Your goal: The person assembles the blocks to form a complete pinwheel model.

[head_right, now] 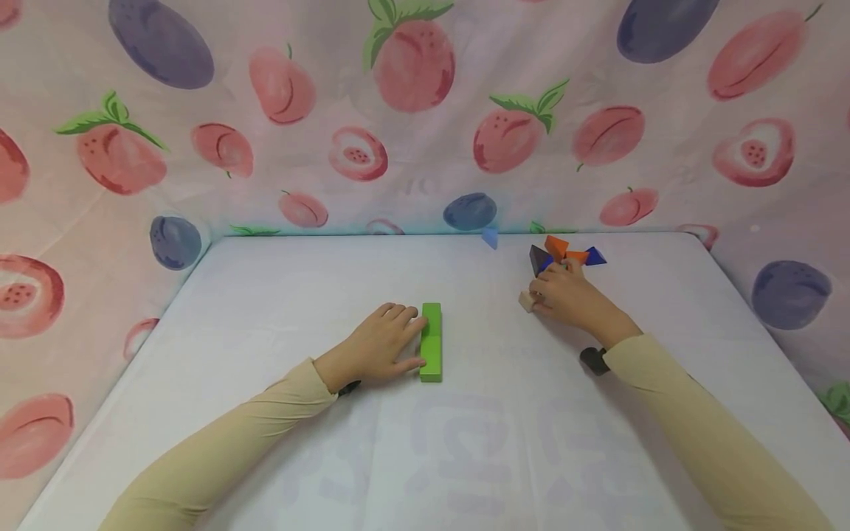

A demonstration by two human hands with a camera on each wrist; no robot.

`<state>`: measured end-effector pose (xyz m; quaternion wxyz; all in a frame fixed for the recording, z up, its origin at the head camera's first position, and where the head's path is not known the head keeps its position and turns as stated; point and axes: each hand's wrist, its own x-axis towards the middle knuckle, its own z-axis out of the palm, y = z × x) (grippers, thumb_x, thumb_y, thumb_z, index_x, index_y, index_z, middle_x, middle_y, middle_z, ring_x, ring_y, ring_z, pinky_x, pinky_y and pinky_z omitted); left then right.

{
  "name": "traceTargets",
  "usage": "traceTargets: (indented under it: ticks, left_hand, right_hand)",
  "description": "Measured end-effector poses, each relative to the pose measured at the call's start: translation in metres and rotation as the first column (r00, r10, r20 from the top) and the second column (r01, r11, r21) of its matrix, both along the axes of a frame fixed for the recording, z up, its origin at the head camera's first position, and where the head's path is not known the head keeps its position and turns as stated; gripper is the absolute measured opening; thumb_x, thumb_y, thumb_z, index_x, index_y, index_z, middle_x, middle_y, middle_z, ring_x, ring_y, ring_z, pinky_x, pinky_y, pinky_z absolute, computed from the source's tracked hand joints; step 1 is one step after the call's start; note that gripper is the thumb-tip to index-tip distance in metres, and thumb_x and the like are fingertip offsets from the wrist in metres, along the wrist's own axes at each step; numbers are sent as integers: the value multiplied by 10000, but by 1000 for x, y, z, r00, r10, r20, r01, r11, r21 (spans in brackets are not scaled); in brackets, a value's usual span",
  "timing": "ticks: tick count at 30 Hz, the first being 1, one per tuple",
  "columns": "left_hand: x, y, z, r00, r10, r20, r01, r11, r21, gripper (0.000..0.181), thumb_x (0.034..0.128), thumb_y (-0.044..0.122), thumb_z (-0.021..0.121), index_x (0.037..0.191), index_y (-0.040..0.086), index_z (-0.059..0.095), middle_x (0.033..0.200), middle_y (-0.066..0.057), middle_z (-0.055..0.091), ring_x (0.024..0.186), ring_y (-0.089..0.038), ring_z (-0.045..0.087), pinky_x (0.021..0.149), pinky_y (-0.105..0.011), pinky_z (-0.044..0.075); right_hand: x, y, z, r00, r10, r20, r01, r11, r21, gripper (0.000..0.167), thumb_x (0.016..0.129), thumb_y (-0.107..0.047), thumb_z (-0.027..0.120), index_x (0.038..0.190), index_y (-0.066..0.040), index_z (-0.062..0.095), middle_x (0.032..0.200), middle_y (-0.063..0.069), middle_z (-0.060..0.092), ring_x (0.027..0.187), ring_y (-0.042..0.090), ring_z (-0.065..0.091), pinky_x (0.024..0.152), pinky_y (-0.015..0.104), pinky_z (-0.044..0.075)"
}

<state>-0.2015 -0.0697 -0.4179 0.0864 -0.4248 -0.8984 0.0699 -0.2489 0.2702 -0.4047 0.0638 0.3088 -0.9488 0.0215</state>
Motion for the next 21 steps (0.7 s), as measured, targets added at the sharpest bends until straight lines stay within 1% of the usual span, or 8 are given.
traceTargets:
  ticks: [3,6,9,11,14,16,21]
  left_hand:
    - [0,-1,1,1000,1,4,-1,1000,2,581,881,594,485,1226,127,500,1114,-53,570,1018,-200,538,933,-350,417]
    - [0,-1,1,1000,8,14,-8,1000,-1,586,882,593,485,1234,125,497,1133,-61,571,1035,-206,540,947,-357,417]
    - [0,-2,1,1000,14,25,-14,1000,0,594,883,592,486,1246,122,493,1147,-65,570,1047,-209,538,959,-364,414]
    - [0,-2,1,999,12,30,-12,1000,9,594,883,590,489,1245,120,494,1140,-65,569,1041,-211,538,954,-365,415]
    - [-1,-1,0,999,7,35,-8,1000,18,594,881,591,491,1243,120,496,1134,-65,569,1037,-211,537,950,-363,415]
    - [-1,-1,-1,999,4,35,-4,1000,23,590,879,594,492,1235,124,497,1125,-62,569,1029,-210,538,946,-361,415]
    - [0,-1,-1,1000,2,30,-2,1000,30,585,879,593,493,1233,127,496,1121,-61,568,1025,-212,536,949,-366,414]
  right_hand:
    - [-1,-3,-1,999,25,-40,-26,1000,-12,148,738,-125,777,807,-74,656,822,78,669,925,295,562,904,599,320]
    - [-3,-12,-1,995,47,-84,-49,998,-28,178,746,-168,776,744,-86,617,709,22,608,864,269,550,902,602,327]
    - [-6,-26,0,994,47,-99,-51,998,-40,218,762,-205,764,704,-95,585,675,15,574,839,264,535,910,601,319]
    - [-9,-35,0,994,41,-102,-45,998,-43,225,781,-215,748,689,-92,584,681,30,587,826,268,531,906,598,318]
    - [-14,-49,-1,996,26,-90,-31,998,-51,251,807,-238,726,657,-99,580,673,33,599,810,266,530,890,581,320]
    - [-17,-57,-1,997,14,-74,-18,998,-55,260,824,-251,708,647,-102,590,657,29,601,805,266,535,911,591,320]
    - [-23,-70,-1,999,-37,8,37,997,-67,231,853,-230,662,664,-105,617,681,33,622,861,279,548,982,638,269]
